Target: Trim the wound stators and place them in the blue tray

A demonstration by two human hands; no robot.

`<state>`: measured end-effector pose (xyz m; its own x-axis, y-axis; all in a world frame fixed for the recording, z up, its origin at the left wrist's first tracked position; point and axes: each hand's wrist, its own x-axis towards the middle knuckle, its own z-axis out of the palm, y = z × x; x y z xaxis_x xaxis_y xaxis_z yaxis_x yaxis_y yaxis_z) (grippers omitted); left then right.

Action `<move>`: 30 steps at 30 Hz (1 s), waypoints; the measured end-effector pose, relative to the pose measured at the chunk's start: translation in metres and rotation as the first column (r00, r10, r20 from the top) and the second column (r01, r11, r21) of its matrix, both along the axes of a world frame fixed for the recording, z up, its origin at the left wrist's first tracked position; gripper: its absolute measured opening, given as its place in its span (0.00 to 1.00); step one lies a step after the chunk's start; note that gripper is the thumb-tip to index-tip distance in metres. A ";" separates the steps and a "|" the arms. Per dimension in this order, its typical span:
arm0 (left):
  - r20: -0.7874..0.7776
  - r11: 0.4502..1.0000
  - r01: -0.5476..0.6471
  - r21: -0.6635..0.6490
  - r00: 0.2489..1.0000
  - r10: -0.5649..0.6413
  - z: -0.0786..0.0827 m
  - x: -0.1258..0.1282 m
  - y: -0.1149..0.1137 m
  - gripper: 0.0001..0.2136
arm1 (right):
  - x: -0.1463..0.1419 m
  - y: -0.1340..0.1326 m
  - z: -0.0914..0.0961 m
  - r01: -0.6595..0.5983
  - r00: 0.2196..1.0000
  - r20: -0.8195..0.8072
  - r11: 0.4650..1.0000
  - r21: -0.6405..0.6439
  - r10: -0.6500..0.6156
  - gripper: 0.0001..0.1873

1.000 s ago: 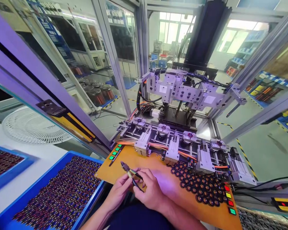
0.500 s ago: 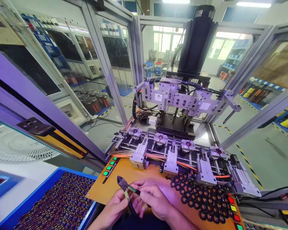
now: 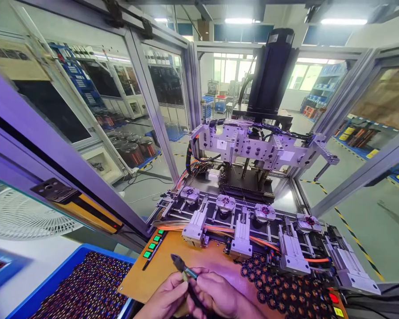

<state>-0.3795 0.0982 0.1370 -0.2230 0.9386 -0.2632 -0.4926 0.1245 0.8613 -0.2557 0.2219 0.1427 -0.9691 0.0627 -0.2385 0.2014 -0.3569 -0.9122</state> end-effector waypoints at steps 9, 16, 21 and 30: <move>-0.388 0.957 -0.220 -0.187 0.912 0.134 -0.033 -0.013 -0.024 0.30 | 0.055 0.017 -0.067 0.205 0.968 -0.185 0.110 0.973 -0.170 0.24; -0.676 0.926 -0.356 -0.122 0.714 0.185 -0.032 -0.010 -0.033 0.23 | 0.056 0.021 -0.087 0.412 0.894 -0.443 -0.275 0.869 -0.061 0.26; -0.844 0.902 -0.430 0.020 0.477 0.246 0.005 -0.045 -0.022 0.21 | 0.048 0.023 -0.079 0.434 0.882 -0.470 -0.322 0.842 -0.041 0.25; -0.967 0.965 -0.162 0.205 0.116 0.225 0.090 -0.172 0.105 0.12 | 0.037 0.038 -0.096 0.538 0.822 -0.537 -0.052 0.842 -0.192 0.19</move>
<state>-0.5519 0.2029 0.2274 -0.4362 0.8206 0.3694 0.7666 0.1238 0.6301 -0.2191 0.2598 0.0463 -0.7173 0.4169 0.5582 0.1466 0.8736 -0.4640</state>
